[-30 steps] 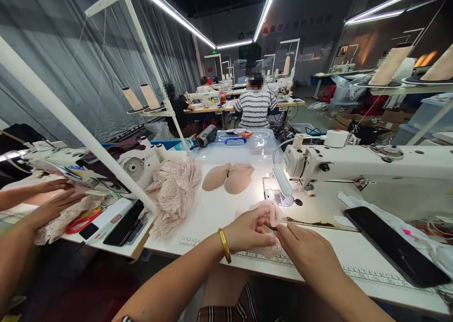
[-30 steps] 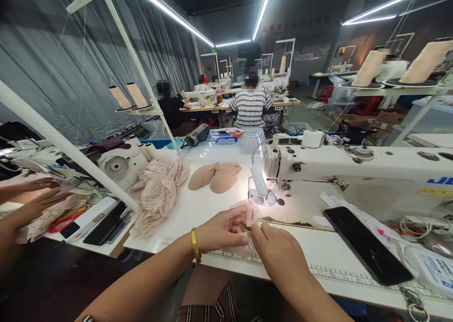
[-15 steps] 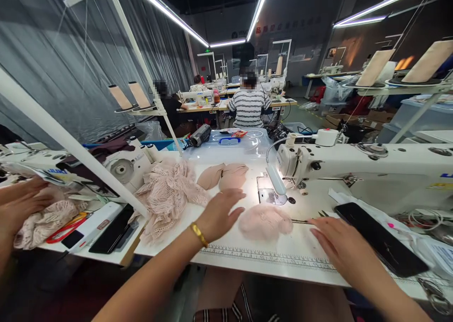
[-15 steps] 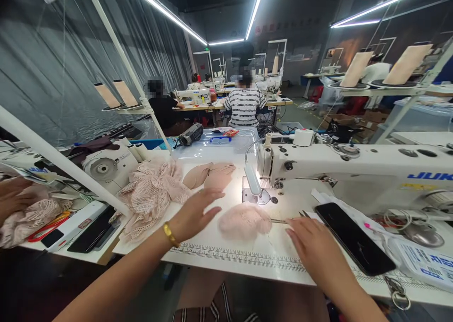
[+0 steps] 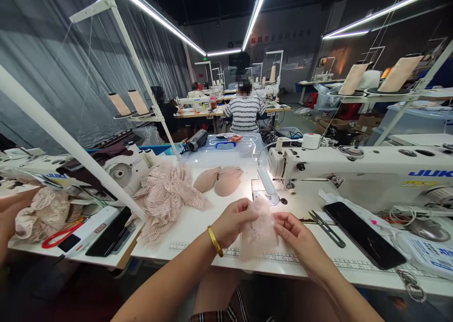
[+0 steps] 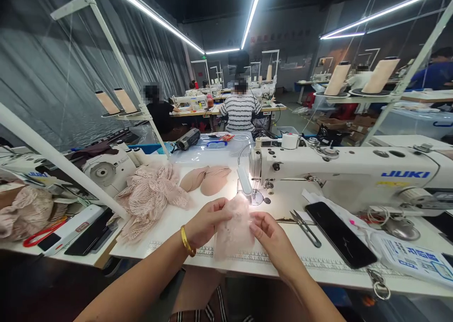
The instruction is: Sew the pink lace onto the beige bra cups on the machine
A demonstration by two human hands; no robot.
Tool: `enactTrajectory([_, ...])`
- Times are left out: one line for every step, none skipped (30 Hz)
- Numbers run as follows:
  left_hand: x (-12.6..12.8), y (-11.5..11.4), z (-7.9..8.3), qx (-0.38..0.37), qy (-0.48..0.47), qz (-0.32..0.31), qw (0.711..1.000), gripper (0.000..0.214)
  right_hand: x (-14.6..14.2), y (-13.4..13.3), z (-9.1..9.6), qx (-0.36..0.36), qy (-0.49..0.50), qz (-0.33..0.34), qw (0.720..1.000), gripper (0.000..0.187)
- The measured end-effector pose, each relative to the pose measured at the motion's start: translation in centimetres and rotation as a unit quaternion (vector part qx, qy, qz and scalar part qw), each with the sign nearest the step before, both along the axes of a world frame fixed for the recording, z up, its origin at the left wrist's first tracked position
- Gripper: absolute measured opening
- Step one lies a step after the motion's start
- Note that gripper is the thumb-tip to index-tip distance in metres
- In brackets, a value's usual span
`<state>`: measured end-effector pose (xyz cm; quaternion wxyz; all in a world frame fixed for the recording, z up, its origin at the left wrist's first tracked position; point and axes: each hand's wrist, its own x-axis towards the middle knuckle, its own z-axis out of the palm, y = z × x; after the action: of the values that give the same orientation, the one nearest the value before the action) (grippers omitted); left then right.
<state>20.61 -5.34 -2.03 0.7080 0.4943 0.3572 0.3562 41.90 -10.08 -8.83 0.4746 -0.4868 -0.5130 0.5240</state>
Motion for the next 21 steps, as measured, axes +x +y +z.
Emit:
enactTrajectory([-0.4, -0.8, -0.1, -0.031, -0.028, 0.01, 0.999, 0.046, -0.6, 0.0, 0.4, -0.001, 0.016, -0.004, 1.0, 0.058])
enactTrajectory([-0.7, -1.5, -0.2, -0.058, -0.049, 0.02, 0.997, 0.047, -1.1, 0.0, 0.7, 0.002, 0.022, -0.007, 1.0, 0.056])
enactTrajectory([-1.0, -2.1, -0.4, -0.082, -0.064, 0.028, 0.994, 0.048, -1.5, 0.0, 1.0, 0.006, 0.024, -0.006, 1.0, 0.055])
enactTrajectory([-1.1, -2.6, -0.6, -0.1, -0.074, 0.036, 0.991, 0.049, -1.7, -0.1, 1.2, 0.01, 0.023, 0.003, 1.0, 0.053])
enactTrajectory([-1.1, -3.0, -0.8, -0.112, -0.081, 0.045, 0.989, 0.051, -1.8, -0.3, 1.4, 0.016, 0.019, 0.014, 1.0, 0.052])
enactTrajectory([-1.0, -3.4, -1.0, -0.114, -0.086, 0.059, 0.988, 0.052, -1.8, -0.5, 1.5, 0.025, 0.013, 0.023, 0.999, 0.05])
enactTrajectory([-0.9, -3.8, -1.2, -0.109, -0.09, 0.077, 0.987, 0.053, -1.7, -0.6, 1.6, 0.035, 0.005, 0.032, 0.999, 0.049])
enactTrajectory([-0.7, -4.2, -1.4, -0.096, -0.093, 0.098, 0.986, 0.053, -1.6, -0.8, 1.7, 0.042, -0.003, 0.039, 0.998, 0.048])
enactTrajectory([-0.5, -4.6, -1.7, -0.078, -0.093, 0.122, 0.985, 0.054, -1.5, -0.9, 1.7, 0.045, -0.007, 0.045, 0.998, 0.048])
enactTrajectory([-0.3, -4.9, -1.9, -0.06, -0.087, 0.143, 0.984, 0.055, -1.3, -1.0, 1.8, 0.04, -0.007, 0.05, 0.998, 0.048])
enactTrajectory([-0.2, -5.2, -2.1, -0.042, -0.076, 0.157, 0.984, 0.056, -1.2, -1.0, 1.8, 0.029, -0.003, 0.053, 0.998, 0.047])
enactTrajectory([-0.1, -5.4, -2.3, -0.023, -0.059, 0.164, 0.984, 0.057, -1.1, -0.9, 1.7, 0.017, 0.001, 0.054, 0.998, 0.047])
enactTrajectory([-0.2, -5.3, -2.5, -0.002, -0.032, 0.164, 0.986, 0.058, -1.1, -0.7, 1.6, 0.008, 0.003, 0.054, 0.999, 0.047])
enactTrajectory([-0.4, -5.1, -2.7, 0.027, 0.01, 0.159, 0.987, 0.058, -1.0, -0.3, 1.5, 0.005, -0.001, 0.052, 0.999, 0.047])
enactTrajectory([-0.7, -4.6, -2.8, 0.071, 0.077, 0.15, 0.983, 0.056, -0.9, 0.2, 1.3, 0.007, -0.01, 0.051, 0.999, 0.047])
enactTrajectory([-1.2, -3.9, -2.7, 0.122, 0.16, 0.143, 0.969, 0.051, -0.9, 0.8, 1.1, 0.013, -0.023, 0.05, 0.998, 0.048])
enactTrajectory([-1.9, -2.9, -2.6, 0.176, 0.25, 0.14, 0.942, 0.045, -0.9, 1.4, 0.8, 0.019, -0.035, 0.052, 0.998, 0.048])
enactTrajectory([-2.7, -1.7, -2.4, 0.233, 0.347, 0.146, 0.897, 0.04, -0.9, 2.1, 0.5, 0.024, -0.047, 0.056, 0.997, 0.048])
enactTrajectory([-3.6, -0.4, -2.0, 0.259, 0.399, 0.168, 0.863, 0.035, -0.9, 2.7, 0.2, 0.027, -0.057, 0.06, 0.996, 0.047])
enactTrajectory([-4.6, 1.1, -1.7, 0.269, 0.429, 0.194, 0.84, 0.033, -0.9, 3.3, -0.1, 0.028, -0.065, 0.063, 0.996, 0.047])
enactTrajectory([-5.5, 2.5, -1.3, 0.275, 0.459, 0.22, 0.816, 0.035, -0.9, 3.8, -0.4, 0.028, -0.07, 0.065, 0.995, 0.046])
